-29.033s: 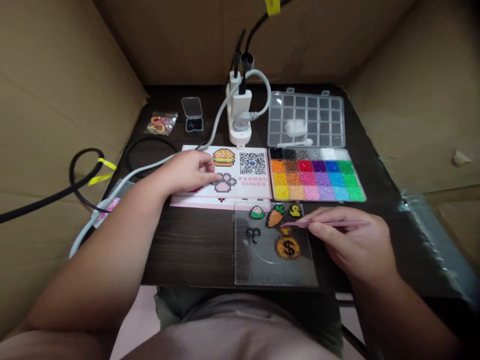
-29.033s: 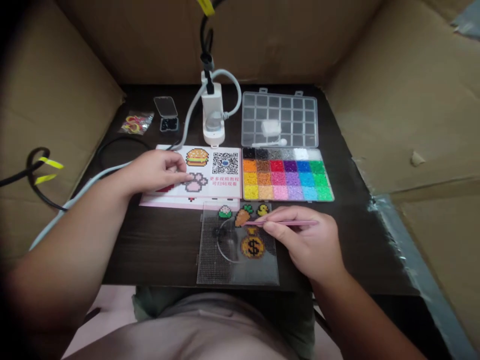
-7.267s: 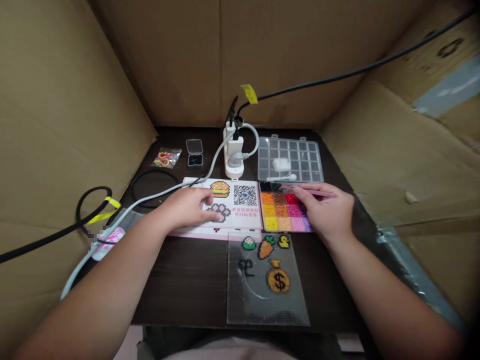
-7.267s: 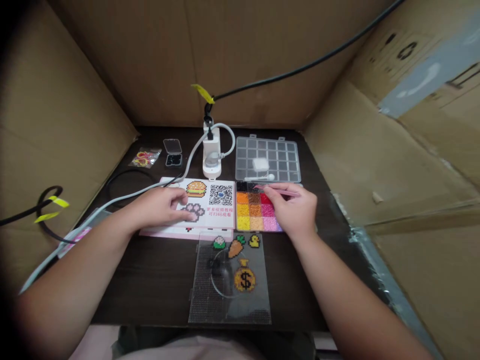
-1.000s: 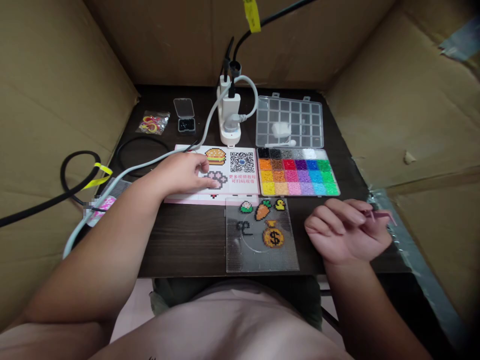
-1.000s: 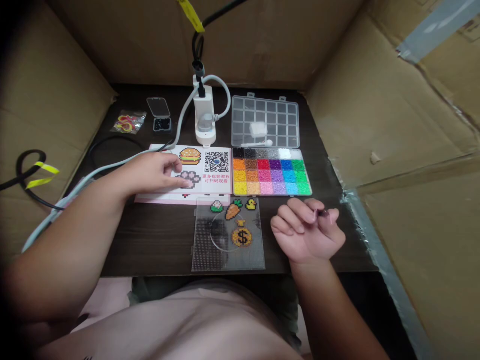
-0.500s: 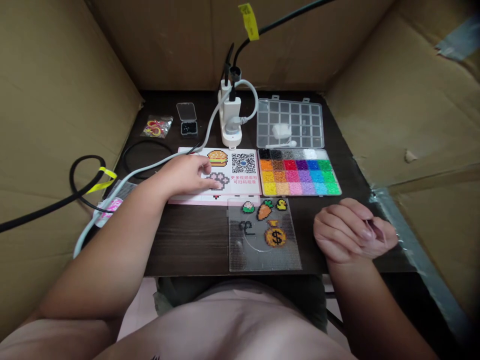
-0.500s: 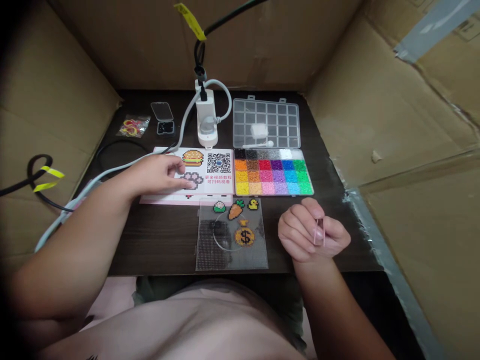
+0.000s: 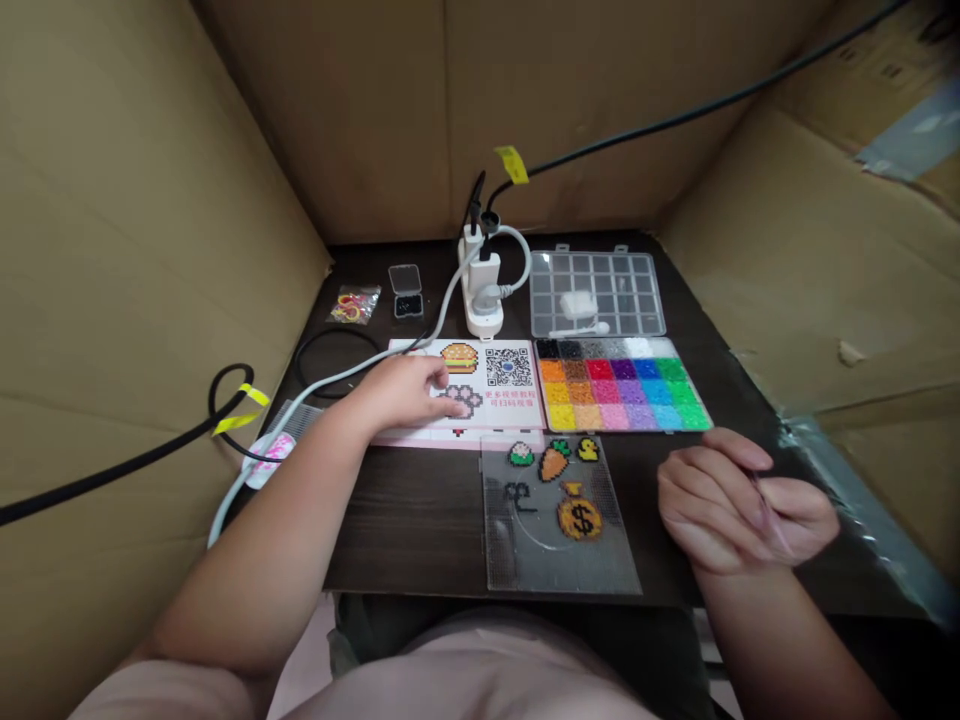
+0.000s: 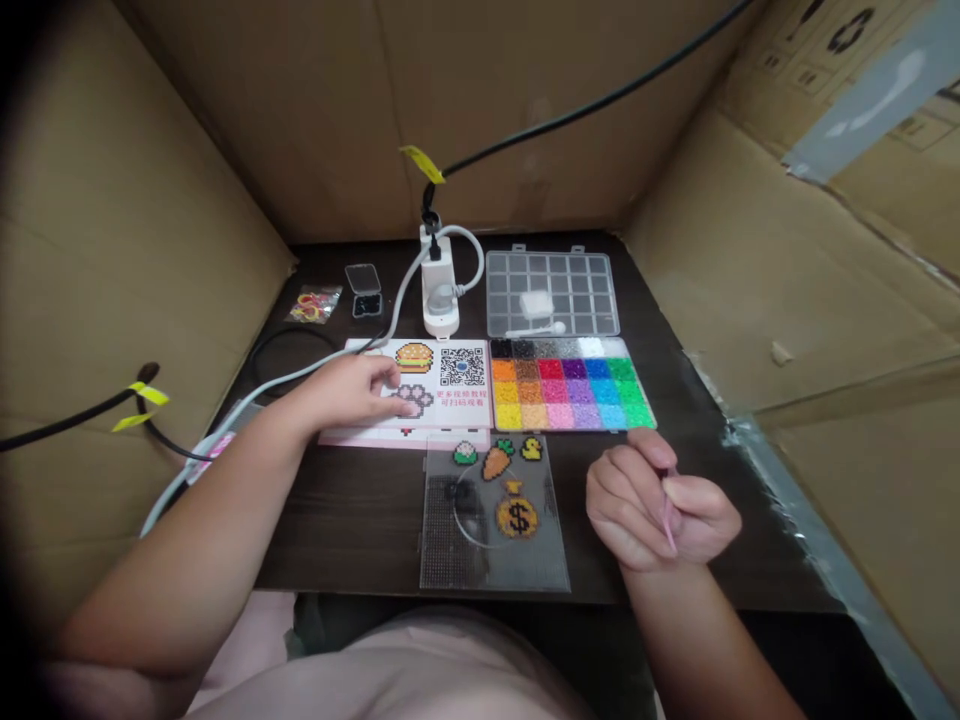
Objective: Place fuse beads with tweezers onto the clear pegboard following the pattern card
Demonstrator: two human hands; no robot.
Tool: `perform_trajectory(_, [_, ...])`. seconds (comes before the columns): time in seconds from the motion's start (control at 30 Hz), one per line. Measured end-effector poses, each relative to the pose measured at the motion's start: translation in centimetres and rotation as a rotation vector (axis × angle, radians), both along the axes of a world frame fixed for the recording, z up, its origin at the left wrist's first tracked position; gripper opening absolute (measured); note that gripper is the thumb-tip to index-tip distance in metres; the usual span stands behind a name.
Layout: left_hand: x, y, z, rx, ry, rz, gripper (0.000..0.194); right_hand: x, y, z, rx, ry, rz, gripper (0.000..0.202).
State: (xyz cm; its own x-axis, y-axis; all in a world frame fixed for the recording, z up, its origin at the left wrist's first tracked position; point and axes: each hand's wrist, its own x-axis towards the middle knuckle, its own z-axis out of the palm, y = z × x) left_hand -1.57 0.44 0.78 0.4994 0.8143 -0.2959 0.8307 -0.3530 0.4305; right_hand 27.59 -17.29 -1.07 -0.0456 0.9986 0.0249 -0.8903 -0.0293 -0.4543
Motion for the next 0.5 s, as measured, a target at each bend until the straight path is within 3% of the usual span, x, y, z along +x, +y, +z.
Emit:
perform_trajectory(0.17, [-0.3, 0.0, 0.0, -0.038, -0.051, 0.017, 0.049, 0.2, 0.2, -0.2, 0.016, 0.018, 0.006, 0.009])
perform_trajectory(0.27, [-0.5, 0.3, -0.4, -0.063, -0.102, 0.022, 0.039, 0.3, 0.3, -0.4, 0.027, 0.047, 0.028, 0.009])
perform_trajectory(0.5, [-0.8, 1.0, -1.8, -0.128, -0.215, 0.107, 0.021, -0.2, 0.3, -0.6, 0.1, 0.346, 0.094, 0.012])
